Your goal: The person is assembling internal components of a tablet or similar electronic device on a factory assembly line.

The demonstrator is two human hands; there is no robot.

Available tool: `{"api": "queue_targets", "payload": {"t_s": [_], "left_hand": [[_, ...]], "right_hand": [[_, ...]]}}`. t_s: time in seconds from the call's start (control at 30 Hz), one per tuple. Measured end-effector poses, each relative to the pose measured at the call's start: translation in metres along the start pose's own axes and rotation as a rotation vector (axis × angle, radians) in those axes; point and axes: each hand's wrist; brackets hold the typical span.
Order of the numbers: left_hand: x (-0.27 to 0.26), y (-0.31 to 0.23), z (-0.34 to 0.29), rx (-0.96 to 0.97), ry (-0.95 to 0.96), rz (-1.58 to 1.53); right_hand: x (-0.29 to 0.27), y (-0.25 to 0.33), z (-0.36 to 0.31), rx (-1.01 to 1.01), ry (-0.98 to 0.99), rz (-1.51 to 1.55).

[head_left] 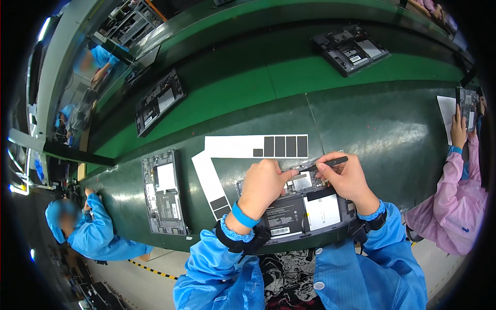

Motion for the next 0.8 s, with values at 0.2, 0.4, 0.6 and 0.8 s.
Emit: {"api": "queue_targets", "payload": {"t_s": [0.2,0.4,0.6,0.8], "left_hand": [[-0.001,0.004,0.008,0.064,0.030,0.131],[0.005,0.004,0.006,0.066,0.012,0.084],[-0.040,0.046,-0.077,0.071,-0.276,-0.542],[-0.032,0.138,-0.135,0.140,-0.603,0.036]], "right_hand": [[-0.005,-0.005,0.006,-0.159,-0.162,0.174],[-0.004,-0.005,0.010,-0.185,-0.136,0.129],[-0.009,-0.002,-0.011,-0.153,-0.190,0.254],[0.059,0.034,-0.053,-0.138,-0.016,0.027]]}}
Point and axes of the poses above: each hand's wrist, its own z-axis towards the middle knuckle, its own x-axis out of the palm, y = z × x, and after that the axes turned 4 degrees about -y, right-handed
